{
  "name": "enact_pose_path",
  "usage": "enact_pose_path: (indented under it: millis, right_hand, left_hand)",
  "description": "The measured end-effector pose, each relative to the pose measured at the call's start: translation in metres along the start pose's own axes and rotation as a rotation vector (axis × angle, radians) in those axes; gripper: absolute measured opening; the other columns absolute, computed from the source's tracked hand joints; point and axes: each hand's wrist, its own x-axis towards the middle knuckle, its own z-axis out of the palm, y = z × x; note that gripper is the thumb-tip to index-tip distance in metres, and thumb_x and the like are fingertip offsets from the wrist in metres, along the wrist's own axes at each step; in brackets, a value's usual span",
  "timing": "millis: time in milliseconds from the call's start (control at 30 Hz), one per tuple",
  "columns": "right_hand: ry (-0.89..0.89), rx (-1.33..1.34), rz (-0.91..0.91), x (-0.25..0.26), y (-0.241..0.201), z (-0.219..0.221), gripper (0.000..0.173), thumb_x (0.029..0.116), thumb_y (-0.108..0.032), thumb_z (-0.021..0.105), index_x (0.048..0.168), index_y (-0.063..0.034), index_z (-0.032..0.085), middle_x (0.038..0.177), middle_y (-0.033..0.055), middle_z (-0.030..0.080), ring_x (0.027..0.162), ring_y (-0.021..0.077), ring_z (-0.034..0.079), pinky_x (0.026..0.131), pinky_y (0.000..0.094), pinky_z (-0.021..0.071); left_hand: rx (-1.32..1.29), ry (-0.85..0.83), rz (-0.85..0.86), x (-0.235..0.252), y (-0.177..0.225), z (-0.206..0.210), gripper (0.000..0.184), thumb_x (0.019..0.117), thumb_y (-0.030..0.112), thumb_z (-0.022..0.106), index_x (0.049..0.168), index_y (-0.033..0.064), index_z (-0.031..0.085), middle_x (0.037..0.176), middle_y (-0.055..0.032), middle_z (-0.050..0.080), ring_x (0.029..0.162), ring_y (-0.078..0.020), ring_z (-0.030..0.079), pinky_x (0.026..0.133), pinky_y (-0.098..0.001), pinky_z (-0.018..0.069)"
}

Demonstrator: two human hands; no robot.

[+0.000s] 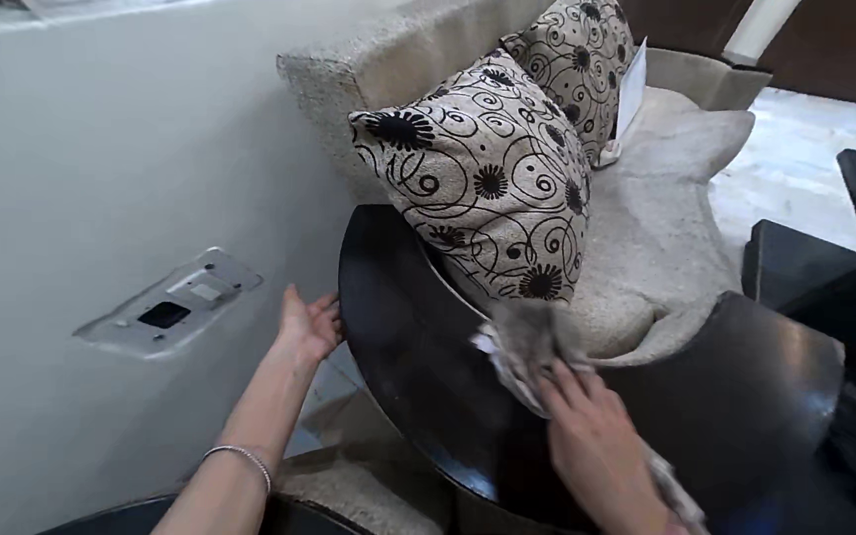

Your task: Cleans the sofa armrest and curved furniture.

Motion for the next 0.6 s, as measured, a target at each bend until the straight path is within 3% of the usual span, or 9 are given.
enact_pose_path:
  millis: [100, 200, 300, 467, 600]
  right_hand:
    - [-0.042, -0.082, 0.107, -0.041, 0.074, -0.040, 0.048, 0.0787, -0.002, 0.061, 0.124, -0.0076, 0.073, 0.128, 0.0235, 0.068, 0.102, 0.0520, 0.067, 0.070, 0.0636, 0.0533]
    - [-0.063, -0.124, 0.252, -0.055, 0.168, -0.067, 0.049, 0.0855, -0.002, 0.056, 0.133, -0.0036, 0.067, 0.133, 0.0333, 0.061, 0.111, 0.0644, 0.057, 0.080, 0.0759, 0.0470]
    - [-0.037, -0.137, 0.368, -0.045, 0.235, -0.079, 0.044, 0.0918, -0.001, 0.054, 0.134, -0.0009, 0.065, 0.137, 0.0322, 0.057, 0.119, 0.0647, 0.051, 0.085, 0.0795, 0.0422]
    - [-0.007, -0.144, 0.437, -0.037, 0.209, -0.070, 0.044, 0.0927, -0.002, 0.052, 0.136, 0.0015, 0.062, 0.136, 0.0373, 0.055, 0.121, 0.0669, 0.048, 0.086, 0.0807, 0.0406]
    - [-0.142, -0.069, 0.450, -0.035, 0.103, -0.070, 0.049, 0.0908, -0.003, 0.057, 0.139, 0.0032, 0.059, 0.139, 0.0433, 0.049, 0.119, 0.0686, 0.049, 0.087, 0.0765, 0.0439]
  left_hand:
    - [-0.003, 0.014, 0.002, -0.001, 0.002, 0.001, 0.083, 0.1024, 0.061, -0.007, 0.154, 0.0088, 0.032, 0.140, -0.0197, 0.052, 0.117, -0.0285, 0.056, 0.094, -0.0482, 0.0451]
    - [-0.005, 0.012, 0.006, 0.001, 0.001, 0.000, 0.084, 0.1020, 0.062, -0.007, 0.152, 0.0082, 0.033, 0.136, -0.0189, 0.054, 0.115, -0.0275, 0.057, 0.093, -0.0474, 0.0454]
    - [-0.023, 0.006, 0.009, 0.002, 0.000, 0.000, 0.084, 0.1017, 0.063, -0.008, 0.150, 0.0081, 0.035, 0.132, -0.0180, 0.055, 0.111, -0.0267, 0.057, 0.091, -0.0472, 0.0462]
    - [-0.038, -0.018, 0.016, 0.000, -0.001, 0.000, 0.085, 0.1019, 0.063, -0.008, 0.153, 0.0069, 0.031, 0.140, -0.0211, 0.051, 0.117, -0.0293, 0.056, 0.094, -0.0484, 0.0452]
    - [-0.036, -0.009, 0.000, -0.004, 0.001, 0.005, 0.083, 0.1030, 0.062, -0.007, 0.154, 0.0066, 0.031, 0.142, -0.0219, 0.050, 0.117, -0.0291, 0.056, 0.094, -0.0466, 0.0448]
